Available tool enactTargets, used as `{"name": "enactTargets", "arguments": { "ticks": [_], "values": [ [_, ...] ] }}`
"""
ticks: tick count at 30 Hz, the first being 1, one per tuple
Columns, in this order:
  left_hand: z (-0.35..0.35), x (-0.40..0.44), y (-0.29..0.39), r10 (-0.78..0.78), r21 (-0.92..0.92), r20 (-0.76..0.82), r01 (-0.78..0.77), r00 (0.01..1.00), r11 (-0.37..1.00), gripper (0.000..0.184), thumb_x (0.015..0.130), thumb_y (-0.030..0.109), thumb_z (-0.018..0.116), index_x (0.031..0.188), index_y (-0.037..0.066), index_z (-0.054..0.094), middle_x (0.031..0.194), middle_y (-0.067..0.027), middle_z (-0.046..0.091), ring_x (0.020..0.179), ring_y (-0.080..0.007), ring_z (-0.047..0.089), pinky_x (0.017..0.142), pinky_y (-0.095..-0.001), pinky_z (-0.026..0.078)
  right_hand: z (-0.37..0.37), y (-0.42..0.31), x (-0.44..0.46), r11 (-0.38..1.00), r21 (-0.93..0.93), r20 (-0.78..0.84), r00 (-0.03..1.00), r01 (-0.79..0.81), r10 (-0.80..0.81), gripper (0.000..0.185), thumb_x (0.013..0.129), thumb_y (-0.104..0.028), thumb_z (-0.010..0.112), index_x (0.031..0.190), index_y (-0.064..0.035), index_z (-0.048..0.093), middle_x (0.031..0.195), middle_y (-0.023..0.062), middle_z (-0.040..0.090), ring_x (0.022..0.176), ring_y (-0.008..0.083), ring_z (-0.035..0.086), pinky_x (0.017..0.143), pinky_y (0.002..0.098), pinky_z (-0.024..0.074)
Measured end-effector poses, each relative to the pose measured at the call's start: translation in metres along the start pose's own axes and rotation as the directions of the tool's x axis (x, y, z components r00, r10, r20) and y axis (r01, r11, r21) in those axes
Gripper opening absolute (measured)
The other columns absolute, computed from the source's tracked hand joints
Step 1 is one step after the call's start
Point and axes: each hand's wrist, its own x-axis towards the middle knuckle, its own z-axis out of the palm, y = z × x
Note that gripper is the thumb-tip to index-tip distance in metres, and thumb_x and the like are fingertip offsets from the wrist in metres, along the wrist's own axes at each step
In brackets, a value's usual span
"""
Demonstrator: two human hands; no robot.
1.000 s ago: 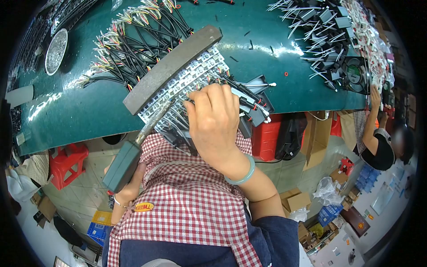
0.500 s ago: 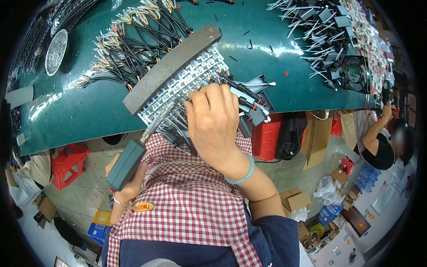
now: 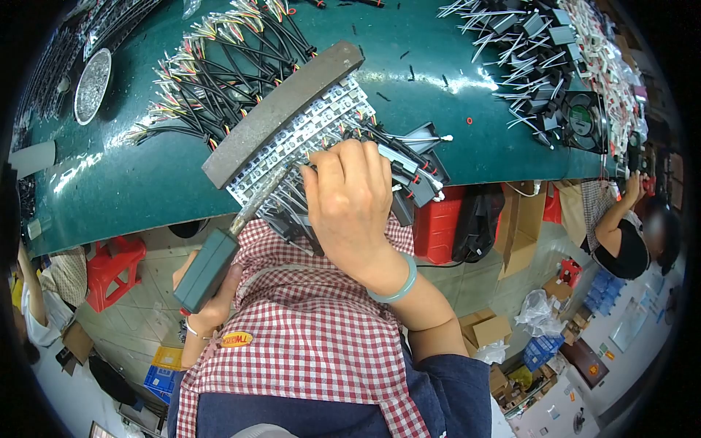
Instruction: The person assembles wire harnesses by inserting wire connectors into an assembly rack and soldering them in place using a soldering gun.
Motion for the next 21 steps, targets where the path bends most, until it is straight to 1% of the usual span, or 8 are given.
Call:
{"name": "enactTargets", "arguments": {
  "ticks": [3, 6, 9, 15, 21],
  "values": [
    [0.0, 0.002, 0.0, 0.012, -0.01, -0.011, -0.012, 1.0, 1.0, 0.025, 0.074, 0.006, 0.08, 0.095, -0.005, 0.071, 0.081, -0.0148, 0.065, 0.057, -0.025, 0.061, 0.051, -0.0333, 0.046, 0.001, 0.001, -0.001, 1.0, -0.001, -0.002, 1.0, 0.001, -0.001, 0.019, 0.076, -0.005, 0.077, 0.092, -0.0032, 0.067, 0.089, 0.0088, 0.058, 0.084, 0.0282, 0.056, 0.075, 0.0405, 0.0415],
    [-0.003, 0.002, 0.003, 0.074, 0.106, -0.012, -0.073, 0.997, 0.992, 0.018, 0.067, -0.001, 0.078, 0.084, -0.004, 0.072, 0.081, -0.0153, 0.069, 0.067, -0.028, 0.07, 0.058, -0.0322, 0.055, 0.0, -0.001, 0.001, 1.0, -0.002, -0.002, 1.0, 0.0, 0.0, 0.018, 0.076, -0.005, 0.077, 0.091, -0.0032, 0.067, 0.089, 0.0087, 0.058, 0.084, 0.0281, 0.056, 0.074, 0.0404, 0.0414],
    [-0.005, -0.008, 0.005, -0.002, 0.109, -0.087, 0.012, 0.996, 0.994, 0.02, 0.067, 0.001, 0.079, 0.085, -0.004, 0.073, 0.082, -0.016, 0.069, 0.068, -0.0276, 0.07, 0.057, -0.0322, 0.056, 0.001, 0.0, 0.0, 1.0, -0.001, 0.001, 1.0, 0.0, 0.0, 0.019, 0.076, -0.005, 0.077, 0.091, -0.0032, 0.067, 0.089, 0.0087, 0.059, 0.084, 0.0281, 0.056, 0.074, 0.0403, 0.0414],
    [-0.006, -0.013, 0.001, -0.032, 0.167, -0.066, 0.042, 0.997, 0.985, 0.024, 0.066, 0.003, 0.081, 0.088, -0.003, 0.074, 0.087, -0.017, 0.072, 0.07, -0.0274, 0.072, 0.058, -0.032, 0.056, 0.0, 0.001, 0.0, 1.0, -0.003, 0.006, 1.0, -0.002, 0.002, 0.019, 0.076, -0.005, 0.077, 0.091, -0.0036, 0.067, 0.089, 0.0086, 0.059, 0.084, 0.028, 0.056, 0.074, 0.0406, 0.0416],
    [-0.004, -0.007, 0.003, -0.05, 0.095, -0.037, 0.053, 0.998, 0.994, 0.025, 0.064, 0.001, 0.08, 0.088, -0.003, 0.075, 0.089, -0.017, 0.072, 0.072, -0.0271, 0.073, 0.062, -0.0314, 0.057, -0.002, 0.003, 0.005, 1.0, 0.008, 0.017, 1.0, 0.023, -0.023, 0.018, 0.077, -0.006, 0.076, 0.092, -0.0058, 0.067, 0.091, 0.0072, 0.06, 0.086, 0.0265, 0.057, 0.074, 0.039, 0.0421]
  ]
}}
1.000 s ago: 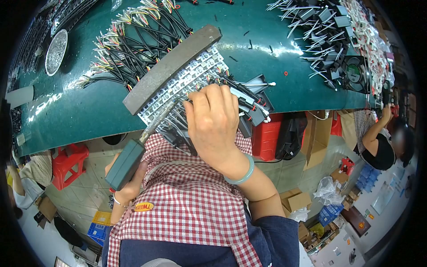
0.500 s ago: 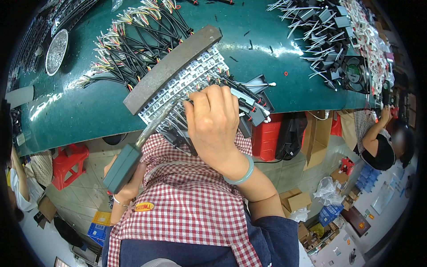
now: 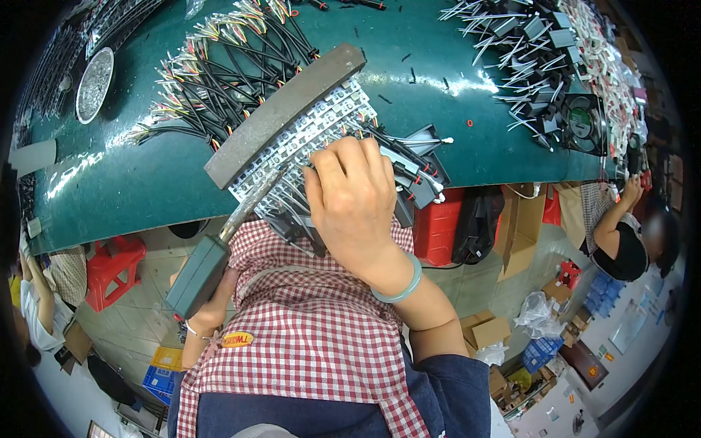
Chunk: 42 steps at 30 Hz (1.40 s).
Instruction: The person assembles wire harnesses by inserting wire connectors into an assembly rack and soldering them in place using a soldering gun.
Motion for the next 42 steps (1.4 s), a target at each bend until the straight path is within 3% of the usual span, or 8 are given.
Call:
{"name": "enactTargets", "arguments": {
  "ticks": [9, 12, 18, 27, 30, 42],
  "values": [
    [0.0024, 0.0086, 0.0003, 0.07, -0.017, 0.022, -0.069, 0.997, 0.997, 0.025, 0.064, -0.002, 0.078, 0.088, -0.004, 0.074, 0.089, -0.0163, 0.072, 0.073, -0.0291, 0.073, 0.064, -0.0322, 0.057, -0.0006, 0.007, -0.0014, 0.994, 0.014, 0.0, 0.994, 0.112, -0.112, 0.016, 0.078, -0.005, 0.073, 0.094, -0.0077, 0.069, 0.089, 0.0023, 0.062, 0.084, 0.0215, 0.058, 0.074, 0.036, 0.0415],
    [0.0061, 0.0074, -0.0036, 0.056, -0.089, 0.004, -0.055, 0.998, 0.994, 0.025, 0.074, 0.007, 0.078, 0.096, -0.003, 0.073, 0.077, -0.0148, 0.064, 0.057, -0.0264, 0.061, 0.051, -0.035, 0.045, -0.0021, 0.0059, -0.0004, 0.992, 0.002, 0.021, 0.992, 0.123, -0.123, 0.017, 0.077, -0.005, 0.073, 0.094, -0.0077, 0.07, 0.089, 0.002, 0.062, 0.084, 0.0213, 0.057, 0.075, 0.0357, 0.0414],
    [0.007, 0.0075, -0.0055, 0.072, -0.102, 0.006, -0.071, 0.997, 0.992, 0.025, 0.075, 0.008, 0.078, 0.096, -0.004, 0.072, 0.076, -0.0144, 0.063, 0.054, -0.0257, 0.059, 0.049, -0.0349, 0.044, -0.0019, 0.0068, -0.0006, 0.993, 0.018, 0.022, 0.992, 0.12, -0.12, 0.017, 0.077, -0.005, 0.073, 0.093, -0.0075, 0.07, 0.09, 0.002, 0.063, 0.084, 0.0209, 0.058, 0.075, 0.0356, 0.0415],
    [0.0035, 0.004, -0.0015, 0.059, -0.054, -0.03, -0.06, 0.998, 0.997, 0.025, 0.075, 0.006, 0.079, 0.096, -0.003, 0.072, 0.076, -0.0124, 0.065, 0.058, -0.0244, 0.06, 0.053, -0.0339, 0.045, -0.0011, 0.0074, -0.0012, 0.992, 0.017, 0.01, 0.992, 0.123, -0.123, 0.017, 0.077, -0.005, 0.073, 0.093, -0.0076, 0.069, 0.09, 0.0018, 0.063, 0.084, 0.0208, 0.058, 0.075, 0.0356, 0.0415],
    [0.0024, 0.0015, 0.0001, -0.004, -0.042, -0.046, 0.002, 0.999, 0.999, 0.022, 0.062, -0.001, 0.078, 0.083, -0.003, 0.074, 0.083, -0.0157, 0.07, 0.066, -0.0277, 0.07, 0.058, -0.0327, 0.056, -0.0003, 0.0074, -0.0013, 0.992, 0.01, 0.009, 0.992, 0.125, -0.125, 0.016, 0.077, -0.005, 0.073, 0.092, -0.0076, 0.069, 0.089, 0.0017, 0.063, 0.084, 0.0208, 0.058, 0.074, 0.0355, 0.0416],
    [0.0051, 0.0072, -0.0021, 0.064, -0.039, 0.013, -0.063, 0.998, 0.997, 0.021, 0.062, -0.001, 0.078, 0.083, -0.003, 0.073, 0.082, -0.0149, 0.069, 0.068, -0.0287, 0.07, 0.06, -0.0332, 0.056, -0.0011, 0.007, -0.001, 0.991, 0.005, 0.018, 0.991, 0.132, -0.132, 0.017, 0.076, -0.004, 0.072, 0.093, -0.0066, 0.07, 0.09, 0.0021, 0.062, 0.083, 0.0211, 0.057, 0.075, 0.0354, 0.0415]
  ]
}}
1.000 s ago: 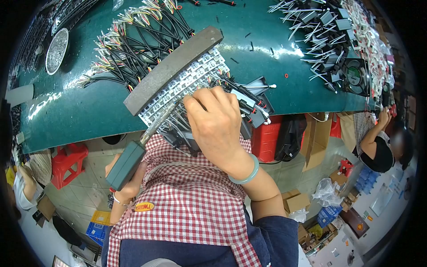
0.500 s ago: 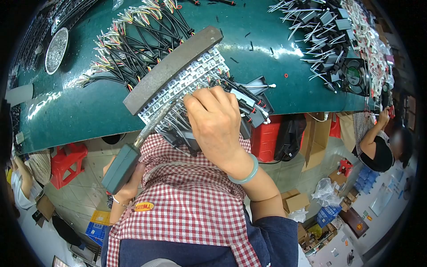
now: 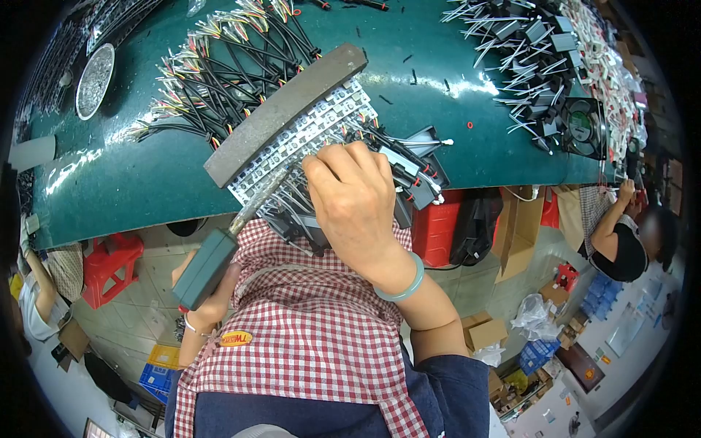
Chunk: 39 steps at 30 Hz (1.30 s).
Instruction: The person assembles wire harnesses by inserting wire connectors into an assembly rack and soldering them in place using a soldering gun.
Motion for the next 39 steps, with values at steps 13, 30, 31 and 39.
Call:
{"name": "enactTargets", "arguments": {
  "ticks": [13, 30, 31, 39],
  "values": [
    [0.001, -0.002, -0.004, 0.005, -0.057, -0.02, -0.007, 1.0, 0.998, 0.025, 0.071, 0.004, 0.079, 0.093, -0.005, 0.071, 0.079, -0.0154, 0.065, 0.058, -0.0274, 0.06, 0.053, -0.0348, 0.046, 0.001, 0.0, 0.0, 1.0, 0.006, -0.005, 1.0, 0.003, -0.003, 0.019, 0.076, -0.004, 0.072, 0.094, -0.0063, 0.069, 0.089, 0.0027, 0.062, 0.083, 0.0214, 0.057, 0.075, 0.0357, 0.0419],
    [-0.001, -0.008, 0.0, -0.034, 0.036, -0.054, 0.036, 0.998, 0.999, 0.026, 0.063, 0.003, 0.08, 0.088, -0.003, 0.075, 0.089, -0.016, 0.073, 0.068, -0.025, 0.072, 0.059, -0.0306, 0.056, -0.003, 0.004, 0.006, 0.983, 0.153, 0.03, 0.995, -0.1, 0.097, 0.01, 0.081, -0.005, 0.072, 0.089, -0.0069, 0.066, 0.087, 0.0055, 0.061, 0.083, 0.0248, 0.058, 0.073, 0.038, 0.0429],
    [-0.001, -0.008, -0.001, -0.031, 0.016, -0.044, 0.031, 0.999, 0.999, 0.027, 0.066, 0.003, 0.08, 0.091, -0.003, 0.074, 0.088, -0.0159, 0.071, 0.067, -0.0258, 0.069, 0.058, -0.032, 0.054, -0.004, 0.004, 0.006, 0.985, 0.141, 0.037, 0.995, -0.097, 0.093, 0.011, 0.081, -0.005, 0.072, 0.09, -0.0069, 0.066, 0.087, 0.0059, 0.06, 0.083, 0.0251, 0.058, 0.073, 0.0383, 0.0429],
    [0.0, -0.006, -0.004, -0.01, -0.05, -0.021, 0.009, 1.0, 0.999, 0.026, 0.074, 0.004, 0.08, 0.096, -0.004, 0.072, 0.082, -0.0163, 0.067, 0.061, -0.0275, 0.063, 0.055, -0.0344, 0.048, -0.002, 0.0, 0.012, 0.995, 0.037, 0.083, 0.992, -0.095, 0.092, 0.016, 0.077, -0.007, 0.074, 0.09, -0.0073, 0.063, 0.088, 0.0068, 0.057, 0.083, 0.0257, 0.057, 0.072, 0.0387, 0.0415]
  ]
}}
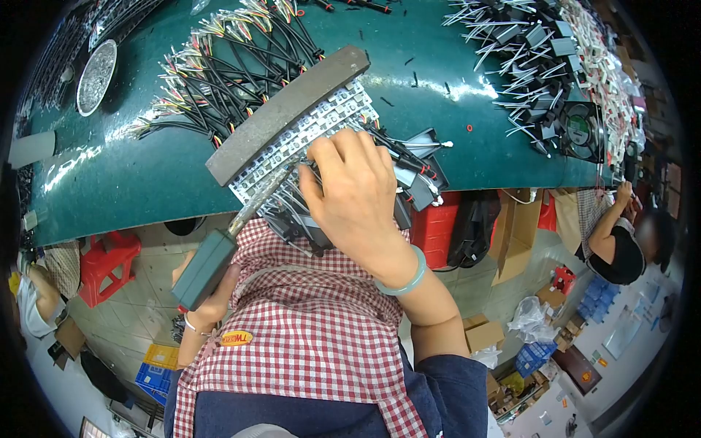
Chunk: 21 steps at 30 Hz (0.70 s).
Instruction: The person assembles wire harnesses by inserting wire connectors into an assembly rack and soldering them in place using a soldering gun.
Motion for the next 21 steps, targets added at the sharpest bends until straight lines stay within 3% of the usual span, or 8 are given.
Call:
{"name": "enactTargets", "arguments": {
  "ticks": [6, 15, 18, 21],
  "values": [
    [0.0016, 0.0, 0.0006, -0.05, -0.024, -0.033, 0.049, 0.998, 0.999, 0.024, 0.075, 0.006, 0.08, 0.095, -0.004, 0.072, 0.081, -0.0159, 0.067, 0.061, -0.0263, 0.063, 0.054, -0.0343, 0.047, 0.0047, 0.0028, 0.0001, 0.999, 0.038, -0.028, 0.999, 0.036, -0.035, 0.014, 0.078, -0.004, 0.072, 0.087, -0.0068, 0.062, 0.088, 0.0069, 0.056, 0.083, 0.0258, 0.057, 0.072, 0.0385, 0.0415],
    [0.0024, 0.0007, -0.0071, 0.074, 0.044, -0.003, -0.073, 0.997, 0.996, 0.027, 0.074, 0.009, 0.08, 0.097, -0.004, 0.073, 0.078, -0.0152, 0.066, 0.058, -0.0259, 0.061, 0.052, -0.0342, 0.046, 0.0027, -0.0028, 0.0039, 0.999, -0.009, 0.001, 0.999, 0.039, -0.039, 0.019, 0.074, 0.006, 0.072, 0.087, -0.0004, 0.061, 0.089, 0.0127, 0.057, 0.083, 0.032, 0.059, 0.072, 0.0416, 0.0481],
    [0.0036, 0.001, -0.0069, 0.037, -0.008, -0.012, -0.037, 0.999, 0.999, 0.027, 0.074, 0.008, 0.08, 0.096, -0.004, 0.073, 0.077, -0.0148, 0.065, 0.056, -0.0256, 0.059, 0.051, -0.0344, 0.044, 0.0087, 0.0018, 0.0024, 0.995, -0.055, -0.011, 0.996, 0.088, -0.089, 0.016, 0.077, -0.002, 0.07, 0.086, -0.0038, 0.057, 0.087, 0.0108, 0.054, 0.083, 0.0285, 0.057, 0.069, 0.0396, 0.0443],
    [0.0025, 0.0015, -0.0049, 0.013, -0.016, 0.004, -0.013, 1.0, 1.0, 0.027, 0.073, 0.008, 0.08, 0.096, -0.004, 0.072, 0.077, -0.0143, 0.064, 0.055, -0.025, 0.059, 0.05, -0.0345, 0.044, 0.0087, 0.0021, 0.002, 0.995, -0.053, -0.003, 0.997, 0.083, -0.083, 0.018, 0.076, -0.001, 0.071, 0.087, -0.004, 0.057, 0.088, 0.0106, 0.054, 0.084, 0.0286, 0.056, 0.07, 0.0401, 0.0449]
  ]
}}
